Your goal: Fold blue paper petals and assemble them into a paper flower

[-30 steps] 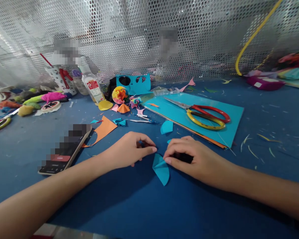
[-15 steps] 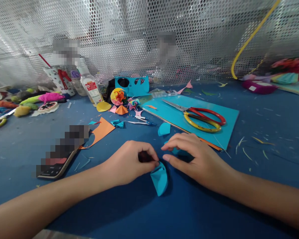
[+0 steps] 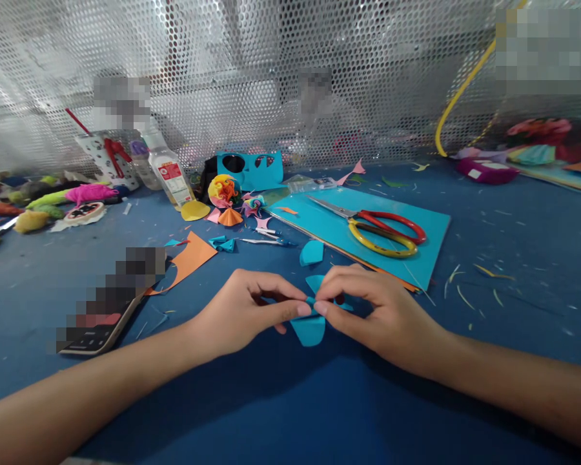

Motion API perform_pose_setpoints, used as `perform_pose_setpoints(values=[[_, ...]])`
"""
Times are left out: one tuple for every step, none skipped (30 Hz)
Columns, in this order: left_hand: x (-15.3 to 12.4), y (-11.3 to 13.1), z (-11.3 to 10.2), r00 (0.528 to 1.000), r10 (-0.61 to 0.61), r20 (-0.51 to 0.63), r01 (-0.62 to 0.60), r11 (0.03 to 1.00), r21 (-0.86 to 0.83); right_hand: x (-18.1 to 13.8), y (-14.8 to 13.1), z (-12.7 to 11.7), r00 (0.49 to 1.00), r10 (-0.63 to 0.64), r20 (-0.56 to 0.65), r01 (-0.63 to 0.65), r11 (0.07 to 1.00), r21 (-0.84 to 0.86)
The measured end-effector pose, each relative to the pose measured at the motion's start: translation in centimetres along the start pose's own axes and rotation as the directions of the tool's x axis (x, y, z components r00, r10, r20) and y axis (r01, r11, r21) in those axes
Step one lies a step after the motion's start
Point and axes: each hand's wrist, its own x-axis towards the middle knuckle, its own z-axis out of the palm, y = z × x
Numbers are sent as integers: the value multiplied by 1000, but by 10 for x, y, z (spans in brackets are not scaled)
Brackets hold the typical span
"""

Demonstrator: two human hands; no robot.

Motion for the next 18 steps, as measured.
perform_pose_setpoints(values=[[0,0,1,1000,-8,1,8,1000,-2,0,0,0,1000,0,-3,0,1000,9],[0,1,1,1000,-20,-2,20,1000,3,0,-1,-1,1000,1,-4,-1,1000,20],[0,1,2,999,-32,-9,32,999,14,0,-1,-1,1000,7,-1,-7,999,33],[0,2,2,999,-40,-18,40,999,29,0,-2,-1,1000,22,3,-22,999,48],[0,2,2,999,-46,-28,47,998,47,0,-2,-2,999,46,7,-46,997,65],[0,3,2,998,-51,-36,54,996,65,1,-3,-2,997,74,15,-75,994,78],[1,3,2,998,-58,-37,61,995,82,1,-3,-2,994,103,28,-105,991,83],[1,3,1,997,-66,-26,68,993,96,1,-3,-3,991,124,46,-127,989,79],[2,2,0,997,-80,-1,80,991,111,1,-3,-3,988,137,66,-142,988,67],[2,2,-1,994,-99,37,94,987,128,1,-3,-3,987,139,84,-143,988,51],[2,1,-2,989,-121,84,108,983,147,1,-3,-2,986,131,100,-135,990,33],[3,0,-3,981,-142,132,119,978,171,2,-3,-2,987,113,112,-116,993,17],[3,0,-4,972,-161,174,125,971,203,2,-3,-1,988,87,126,-88,996,5],[2,-1,-5,964,-173,202,121,962,247,2,-2,0,989,56,140,-56,998,-5],[1,-1,-5,963,-168,210,101,949,298,2,-2,0,987,25,160,-23,1000,-17],[0,-1,-4,969,-141,202,62,933,355,2,-1,1,984,-3,179,8,1000,-30],[-1,0,-4,978,-94,187,9,910,414,2,0,1,980,-22,197,32,999,-44],[-3,1,-2,984,-38,172,-49,879,474,2,1,2,977,-34,211,48,997,-61]])
